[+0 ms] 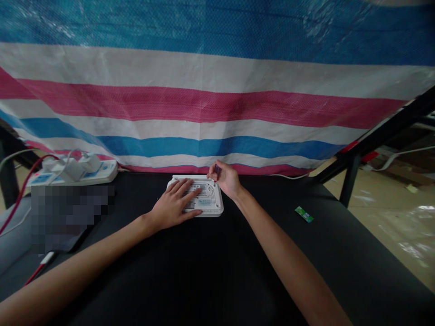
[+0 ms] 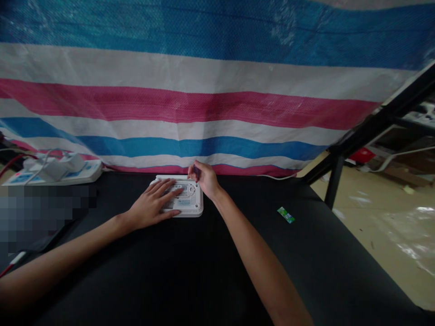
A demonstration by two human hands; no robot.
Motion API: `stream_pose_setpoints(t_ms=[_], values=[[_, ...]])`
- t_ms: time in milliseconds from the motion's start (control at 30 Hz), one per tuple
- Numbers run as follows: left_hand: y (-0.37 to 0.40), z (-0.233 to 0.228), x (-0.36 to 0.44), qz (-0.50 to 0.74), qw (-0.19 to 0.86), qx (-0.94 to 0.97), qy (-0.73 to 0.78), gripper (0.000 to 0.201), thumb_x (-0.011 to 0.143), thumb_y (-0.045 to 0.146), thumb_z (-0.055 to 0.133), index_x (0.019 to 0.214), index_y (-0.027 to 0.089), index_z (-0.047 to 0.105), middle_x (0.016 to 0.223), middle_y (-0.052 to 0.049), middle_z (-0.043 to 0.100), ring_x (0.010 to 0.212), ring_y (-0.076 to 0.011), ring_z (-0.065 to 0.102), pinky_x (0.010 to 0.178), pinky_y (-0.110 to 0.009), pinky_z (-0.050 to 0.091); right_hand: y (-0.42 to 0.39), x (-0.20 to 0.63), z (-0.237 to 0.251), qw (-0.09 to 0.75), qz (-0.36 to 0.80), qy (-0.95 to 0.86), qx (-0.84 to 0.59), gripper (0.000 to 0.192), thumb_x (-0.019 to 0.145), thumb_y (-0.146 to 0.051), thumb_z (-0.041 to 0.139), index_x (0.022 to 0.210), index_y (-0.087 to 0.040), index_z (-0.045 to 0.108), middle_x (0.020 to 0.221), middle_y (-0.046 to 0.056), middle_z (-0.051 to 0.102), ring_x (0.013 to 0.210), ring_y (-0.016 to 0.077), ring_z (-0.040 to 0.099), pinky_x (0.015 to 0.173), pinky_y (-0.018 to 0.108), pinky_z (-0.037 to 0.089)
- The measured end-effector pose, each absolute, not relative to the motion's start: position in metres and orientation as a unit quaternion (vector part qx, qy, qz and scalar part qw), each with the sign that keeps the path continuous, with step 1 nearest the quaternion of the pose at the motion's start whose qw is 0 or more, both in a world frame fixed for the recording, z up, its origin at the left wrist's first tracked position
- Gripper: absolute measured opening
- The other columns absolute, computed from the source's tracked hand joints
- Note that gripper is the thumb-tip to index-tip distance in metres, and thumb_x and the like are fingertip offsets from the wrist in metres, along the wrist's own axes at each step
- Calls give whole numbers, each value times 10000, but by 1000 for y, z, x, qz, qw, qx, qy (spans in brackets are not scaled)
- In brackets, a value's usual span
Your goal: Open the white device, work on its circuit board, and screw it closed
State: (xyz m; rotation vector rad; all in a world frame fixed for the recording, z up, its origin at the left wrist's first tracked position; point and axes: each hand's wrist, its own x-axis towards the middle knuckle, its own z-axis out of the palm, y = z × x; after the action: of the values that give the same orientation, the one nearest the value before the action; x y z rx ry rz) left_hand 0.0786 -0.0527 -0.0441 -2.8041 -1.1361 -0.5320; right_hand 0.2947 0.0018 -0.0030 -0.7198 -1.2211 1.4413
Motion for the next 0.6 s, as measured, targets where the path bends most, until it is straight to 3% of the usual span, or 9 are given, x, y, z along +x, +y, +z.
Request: stream_pose_setpoints(t_ms=[233,300,433,600], values=[[-53,-42,79,-169,22,-912,-373,677,917,668,455,1469,276,441,1539,-113,389,1397,-366,366,1146,-568,296,0,297,1,518,595,-531,-309,278,779,-435,523,618,-218,459,632,-9,457,621,147,483,722,314,469],[-52,-43,79,-167,23,-912,-373,677,918,669,450,1471,278,436,1536,-116,390,1392,-368,371,1141,-573,297,1,300,0,503,614,-527,-303,270,790,-438,482,626,-227,444,570,-25,435,547,139,441,699,319,471],[-52,-43,79,-170,28,-912,-373,679,915,674,451,1477,293,423,1529,-109,400,1388,-364,378,1139,-572,303,5,304,-6,482,640,-521,-294,323,806,-475,437,587,-239,413,441,-79,244,422,111,234,588,300,439],[-52,-45,78,-171,35,-911,-373,682,921,669,444,1477,274,431,1531,-126,397,1393,-373,375,1134,-572,312,7,304,-11,492,655,-508,-267,381,783,-524,478,545,-230,437,434,-78,236,405,95,199,442,239,286]])
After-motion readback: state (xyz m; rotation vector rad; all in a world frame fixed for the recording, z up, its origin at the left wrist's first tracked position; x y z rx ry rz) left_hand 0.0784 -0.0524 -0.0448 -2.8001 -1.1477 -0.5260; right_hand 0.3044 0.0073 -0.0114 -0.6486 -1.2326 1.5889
